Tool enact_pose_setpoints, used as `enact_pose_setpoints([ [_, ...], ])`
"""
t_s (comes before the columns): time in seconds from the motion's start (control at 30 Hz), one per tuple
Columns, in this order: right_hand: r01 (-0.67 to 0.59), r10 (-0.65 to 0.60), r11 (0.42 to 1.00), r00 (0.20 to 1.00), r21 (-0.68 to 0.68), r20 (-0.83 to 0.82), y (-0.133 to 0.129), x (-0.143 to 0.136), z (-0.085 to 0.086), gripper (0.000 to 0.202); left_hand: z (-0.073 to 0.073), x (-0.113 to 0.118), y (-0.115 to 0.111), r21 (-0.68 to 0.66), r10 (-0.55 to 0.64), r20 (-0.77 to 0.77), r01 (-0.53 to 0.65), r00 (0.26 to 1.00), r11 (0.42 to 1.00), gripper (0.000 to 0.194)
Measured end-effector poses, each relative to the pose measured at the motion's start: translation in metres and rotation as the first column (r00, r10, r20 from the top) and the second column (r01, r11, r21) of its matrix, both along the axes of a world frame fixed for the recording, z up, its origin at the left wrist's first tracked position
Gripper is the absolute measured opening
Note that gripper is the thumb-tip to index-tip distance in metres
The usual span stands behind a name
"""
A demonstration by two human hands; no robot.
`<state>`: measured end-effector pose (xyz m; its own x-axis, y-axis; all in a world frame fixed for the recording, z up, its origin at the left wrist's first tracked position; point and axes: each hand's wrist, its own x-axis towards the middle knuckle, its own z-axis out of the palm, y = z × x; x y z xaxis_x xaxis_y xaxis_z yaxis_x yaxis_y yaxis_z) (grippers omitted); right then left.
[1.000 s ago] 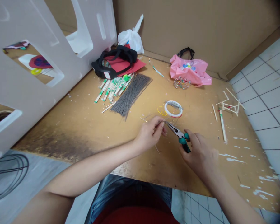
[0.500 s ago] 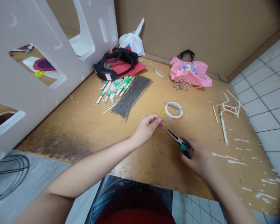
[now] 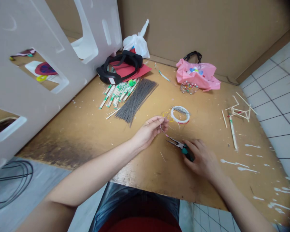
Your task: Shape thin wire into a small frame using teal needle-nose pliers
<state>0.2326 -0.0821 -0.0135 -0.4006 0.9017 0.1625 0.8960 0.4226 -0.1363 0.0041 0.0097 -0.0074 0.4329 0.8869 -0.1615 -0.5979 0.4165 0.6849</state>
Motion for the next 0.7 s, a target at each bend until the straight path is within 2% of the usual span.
enact_pose_setpoints([
  [0.2,-0.03,0.03,0.999,0.999,-0.019,0.012,0.014,-0.006,-0.001,0.044,-0.001,0.0,0.0,-0.006,-0.036,0.049,0.036,0.998,0.999,0.011],
  [0.43,-0.07,0.074,0.996,0.995,0.054,-0.073,0.039,-0.009,-0.012,0.044,0.0,-0.001,-0.001,-0.01,-0.062,-0.017,0.062,0.998,0.998,0.014],
  [0.6,-0.031,0.045,0.998,0.973,0.062,-0.226,0.047,-0.006,-0.014,0.037,0.0,0.001,-0.003,0.025,-0.079,-0.071,0.081,0.994,0.996,0.017],
  [0.7,0.055,-0.046,0.998,0.891,0.008,-0.451,0.046,-0.008,-0.002,0.031,0.002,0.0,-0.005,0.085,-0.205,-0.103,0.214,0.973,0.973,0.019],
])
